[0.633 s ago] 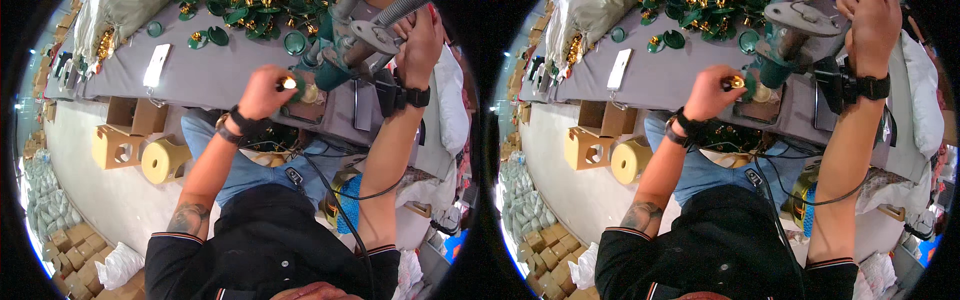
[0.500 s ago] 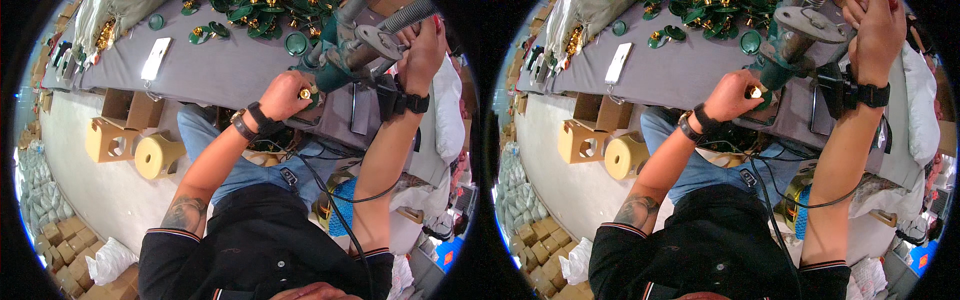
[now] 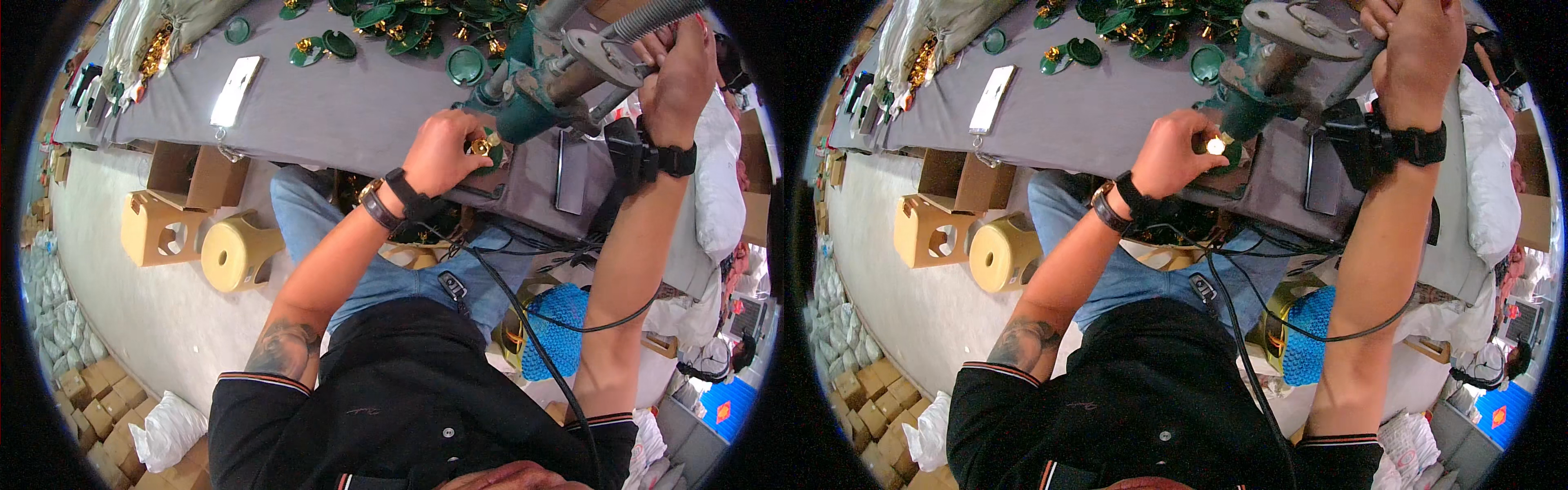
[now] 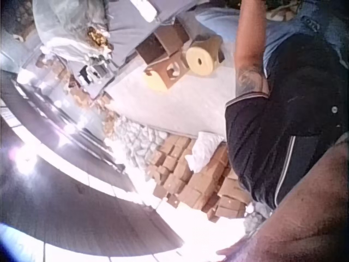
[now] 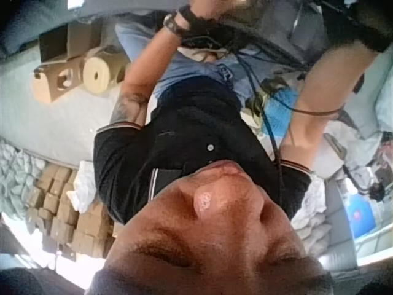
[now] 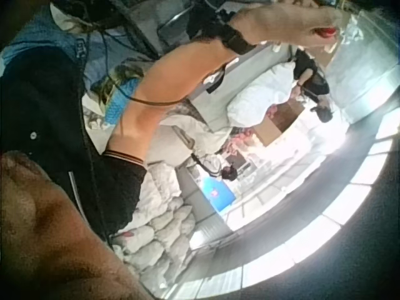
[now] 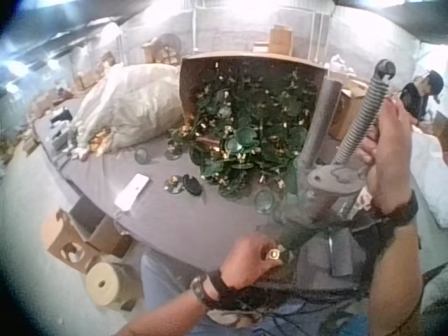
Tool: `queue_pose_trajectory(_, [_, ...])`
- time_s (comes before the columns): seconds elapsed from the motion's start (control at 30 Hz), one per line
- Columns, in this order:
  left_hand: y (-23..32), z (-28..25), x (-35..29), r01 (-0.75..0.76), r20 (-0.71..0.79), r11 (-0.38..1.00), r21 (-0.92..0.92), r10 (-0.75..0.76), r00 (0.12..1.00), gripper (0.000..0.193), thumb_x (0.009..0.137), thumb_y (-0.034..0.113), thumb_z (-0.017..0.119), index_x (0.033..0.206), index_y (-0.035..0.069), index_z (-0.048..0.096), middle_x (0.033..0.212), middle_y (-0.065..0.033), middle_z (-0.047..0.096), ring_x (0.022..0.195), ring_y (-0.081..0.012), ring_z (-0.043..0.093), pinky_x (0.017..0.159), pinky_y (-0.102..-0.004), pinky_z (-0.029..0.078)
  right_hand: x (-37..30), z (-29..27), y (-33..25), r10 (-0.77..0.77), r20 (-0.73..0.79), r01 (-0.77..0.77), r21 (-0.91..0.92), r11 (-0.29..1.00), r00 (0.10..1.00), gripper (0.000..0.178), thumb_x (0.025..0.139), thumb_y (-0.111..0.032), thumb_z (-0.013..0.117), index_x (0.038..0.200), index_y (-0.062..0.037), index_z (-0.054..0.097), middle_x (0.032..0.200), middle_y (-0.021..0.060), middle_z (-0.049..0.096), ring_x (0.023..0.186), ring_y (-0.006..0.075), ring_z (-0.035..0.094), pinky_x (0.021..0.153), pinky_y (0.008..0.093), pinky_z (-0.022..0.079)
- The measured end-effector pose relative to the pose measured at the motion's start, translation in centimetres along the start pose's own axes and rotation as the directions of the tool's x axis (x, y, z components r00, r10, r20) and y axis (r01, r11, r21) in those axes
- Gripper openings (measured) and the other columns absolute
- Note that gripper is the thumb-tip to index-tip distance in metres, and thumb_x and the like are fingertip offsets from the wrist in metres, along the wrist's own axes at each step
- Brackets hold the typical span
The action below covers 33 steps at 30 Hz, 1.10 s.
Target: Using a manual hand press to attach decorative gold studs to green plastic caps.
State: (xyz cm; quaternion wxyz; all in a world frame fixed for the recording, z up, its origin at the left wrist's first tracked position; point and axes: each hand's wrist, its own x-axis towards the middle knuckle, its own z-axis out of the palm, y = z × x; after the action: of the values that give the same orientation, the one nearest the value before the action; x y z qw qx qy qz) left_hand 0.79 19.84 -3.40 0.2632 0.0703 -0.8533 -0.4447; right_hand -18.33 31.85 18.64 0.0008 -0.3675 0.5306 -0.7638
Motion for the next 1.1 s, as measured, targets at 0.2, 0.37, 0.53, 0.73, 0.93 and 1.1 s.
queue_pose_trajectory(0.2, [0.8,0.8,0.4,-0.077,0.074,0.995,0.058,0.073,0.995,0.031,0.068,0.016,0.09,0.088,0.001,0.072,0.087,-0.0142,0.069,0.084,-0.035,0.066,0.074,-0.0416,0.054,-1.8,0.6,-0.7,-0.239,0.05,0.244,-0.208,0.947,0.97,0.014,0.111,-0.029,0.049,0.107,-0.0159,0.053,0.07,-0.0077,0.04,0.05,0.0016,0.035,0.042,0.0188,0.027])
queue_pose_trajectory(0.37, [-0.3,1.1,0.7,-0.013,-0.005,1.0,0.019,0.013,1.0,0.031,0.069,0.016,0.09,0.087,0.0,0.071,0.087,-0.0153,0.068,0.084,-0.0357,0.065,0.074,-0.042,0.053,-2.2,3.0,-1.0,-0.18,-0.127,0.136,-0.295,0.946,0.975,0.014,0.112,-0.027,0.048,0.109,-0.0149,0.055,0.075,-0.0061,0.048,0.051,0.0024,0.036,0.044,0.0193,0.028])
queue_pose_trajectory(0.53, [-0.2,2.1,1.2,-0.073,-0.013,0.997,-0.029,0.073,0.997,0.033,0.069,0.017,0.09,0.087,-0.001,0.07,0.087,-0.0155,0.068,0.083,-0.0359,0.064,0.073,-0.0427,0.053,0.2,-2.8,-0.8,-0.004,-0.113,-0.007,-0.095,0.995,0.994,0.019,0.106,-0.024,0.056,0.101,-0.0059,0.059,0.084,0.0032,0.058,0.065,0.0127,0.046,0.065,0.03,0.041])
queue_pose_trajectory(0.73, [-1.0,1.5,0.3,-0.088,-0.032,0.996,-0.024,0.087,0.996,0.035,0.069,0.018,0.091,0.093,0.001,0.071,0.091,-0.0151,0.066,0.086,-0.0362,0.063,0.074,-0.0426,0.052,-4.2,-0.7,-5.0,-0.018,0.161,0.012,0.037,0.999,0.987,0.024,0.106,-0.028,0.05,0.104,-0.0057,0.059,0.082,0.0011,0.044,0.07,0.0136,0.045,0.065,0.029,0.037])
queue_pose_trajectory(0.93, [-1.2,1.8,-0.1,-0.036,-0.072,0.995,-0.092,0.03,0.997,0.037,0.069,0.018,0.09,0.098,0.003,0.072,0.091,-0.0138,0.064,0.089,-0.0356,0.062,0.078,-0.0421,0.052,-16.6,-0.8,-5.5,-0.388,0.133,0.407,-0.185,0.895,0.912,0.028,0.101,-0.037,0.051,0.114,-0.0142,0.06,0.087,0.0061,0.051,0.078,0.0211,0.052,0.077,0.0471,0.04])
queue_pose_trajectory(1.1, [-0.7,1.5,-0.2,-0.059,-0.088,0.996,-0.071,0.053,0.995,0.039,0.067,0.018,0.09,0.099,0.004,0.073,0.097,-0.0136,0.063,0.096,-0.0349,0.061,0.082,-0.0424,0.051,-29.1,-5.5,1.3,-0.329,0.394,0.508,-0.568,0.647,0.859,0.013,0.09,-0.019,0.06,0.103,-0.016,0.056,0.091,0.0031,0.061,0.087,0.0255,0.064,0.097,0.0517,0.044])
